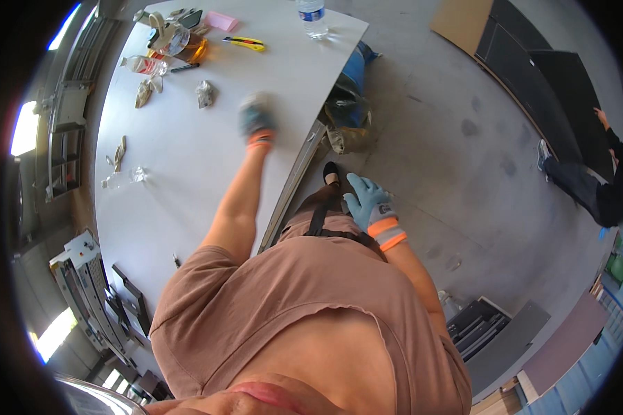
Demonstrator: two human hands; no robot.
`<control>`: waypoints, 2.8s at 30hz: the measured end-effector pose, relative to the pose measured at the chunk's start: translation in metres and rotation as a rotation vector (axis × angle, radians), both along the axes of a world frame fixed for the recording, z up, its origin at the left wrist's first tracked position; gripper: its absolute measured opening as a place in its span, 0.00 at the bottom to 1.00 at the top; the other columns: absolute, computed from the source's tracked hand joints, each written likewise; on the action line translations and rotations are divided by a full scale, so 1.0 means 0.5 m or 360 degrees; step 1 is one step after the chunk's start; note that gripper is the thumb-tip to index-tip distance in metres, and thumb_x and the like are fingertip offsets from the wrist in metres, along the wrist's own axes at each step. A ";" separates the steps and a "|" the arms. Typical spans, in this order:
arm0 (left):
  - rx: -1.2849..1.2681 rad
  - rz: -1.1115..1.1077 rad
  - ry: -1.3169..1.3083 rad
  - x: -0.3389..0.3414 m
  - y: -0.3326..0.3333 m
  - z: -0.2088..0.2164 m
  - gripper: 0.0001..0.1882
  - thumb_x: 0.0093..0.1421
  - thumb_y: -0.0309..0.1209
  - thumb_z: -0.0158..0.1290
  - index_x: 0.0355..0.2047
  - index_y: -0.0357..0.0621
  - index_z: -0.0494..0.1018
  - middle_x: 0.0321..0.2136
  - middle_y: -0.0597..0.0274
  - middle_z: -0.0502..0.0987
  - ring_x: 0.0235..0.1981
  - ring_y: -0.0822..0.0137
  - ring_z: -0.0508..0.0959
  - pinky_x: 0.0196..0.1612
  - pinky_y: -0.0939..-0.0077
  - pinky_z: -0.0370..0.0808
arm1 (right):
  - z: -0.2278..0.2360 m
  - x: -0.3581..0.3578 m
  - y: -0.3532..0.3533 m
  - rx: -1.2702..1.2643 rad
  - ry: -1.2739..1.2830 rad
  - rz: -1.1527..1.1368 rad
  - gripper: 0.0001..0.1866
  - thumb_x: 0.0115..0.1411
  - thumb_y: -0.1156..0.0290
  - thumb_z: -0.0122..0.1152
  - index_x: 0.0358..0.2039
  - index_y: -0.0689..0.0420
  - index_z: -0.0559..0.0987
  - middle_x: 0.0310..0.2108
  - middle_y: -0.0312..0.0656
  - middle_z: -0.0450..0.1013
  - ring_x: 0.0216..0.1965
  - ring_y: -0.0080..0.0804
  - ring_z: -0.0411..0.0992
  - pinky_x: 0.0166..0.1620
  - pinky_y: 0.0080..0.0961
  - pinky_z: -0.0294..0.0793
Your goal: The person applies a bead of adhesive along the edge of a large dark panel using a caulking gun, then smooths it with a plastic spreader. They later wipe the panel surface with a cloth and a water bottle.
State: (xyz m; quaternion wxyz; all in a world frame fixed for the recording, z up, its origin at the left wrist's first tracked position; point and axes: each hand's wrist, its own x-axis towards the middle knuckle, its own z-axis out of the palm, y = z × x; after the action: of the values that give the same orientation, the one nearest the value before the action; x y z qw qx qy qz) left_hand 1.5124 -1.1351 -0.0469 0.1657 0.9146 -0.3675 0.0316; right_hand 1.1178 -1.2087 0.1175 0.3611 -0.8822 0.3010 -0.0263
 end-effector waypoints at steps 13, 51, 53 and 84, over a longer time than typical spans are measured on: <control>-0.0620 -0.0762 0.3587 -0.744 -0.305 0.452 0.15 0.69 0.29 0.55 0.53 0.35 0.76 0.44 0.54 0.83 0.42 0.62 0.84 0.49 0.67 0.82 | 0.007 -0.413 -0.006 0.0854 -0.0952 -0.1373 0.24 0.72 0.56 0.54 0.60 0.59 0.74 0.51 0.38 0.79 0.51 0.36 0.77 0.51 0.33 0.78; 0.2805 -0.2783 0.1919 -1.676 0.444 0.419 0.24 0.66 0.44 0.61 0.47 0.32 0.77 0.39 0.58 0.81 0.37 0.68 0.82 0.39 0.72 0.81 | 0.098 -0.825 0.956 -0.0560 -0.3479 -0.3576 0.20 0.69 0.64 0.59 0.55 0.65 0.76 0.48 0.44 0.78 0.46 0.36 0.78 0.49 0.33 0.80; 0.2948 -0.2830 0.1746 -1.713 0.499 0.444 0.24 0.66 0.44 0.61 0.46 0.31 0.77 0.39 0.58 0.81 0.35 0.69 0.81 0.38 0.73 0.81 | 0.114 -0.839 1.003 -0.0618 -0.3520 -0.3739 0.20 0.69 0.65 0.59 0.55 0.66 0.76 0.48 0.45 0.78 0.46 0.35 0.78 0.49 0.33 0.80; 0.3464 -0.3267 0.1440 -2.391 1.002 0.344 0.13 0.67 0.36 0.59 0.43 0.37 0.79 0.34 0.64 0.81 0.35 0.73 0.78 0.39 0.77 0.78 | 0.093 -1.340 1.374 -0.1254 -0.1854 -0.5190 0.16 0.65 0.66 0.66 0.50 0.61 0.81 0.36 0.33 0.78 0.41 0.18 0.72 0.45 0.21 0.74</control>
State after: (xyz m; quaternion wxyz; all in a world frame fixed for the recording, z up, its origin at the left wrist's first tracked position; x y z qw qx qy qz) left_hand 0.3170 -0.6340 0.1249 -0.5084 -0.1096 -0.5776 -0.6292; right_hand 0.4476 -0.5216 0.1639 0.1921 -0.3801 -0.6102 0.6680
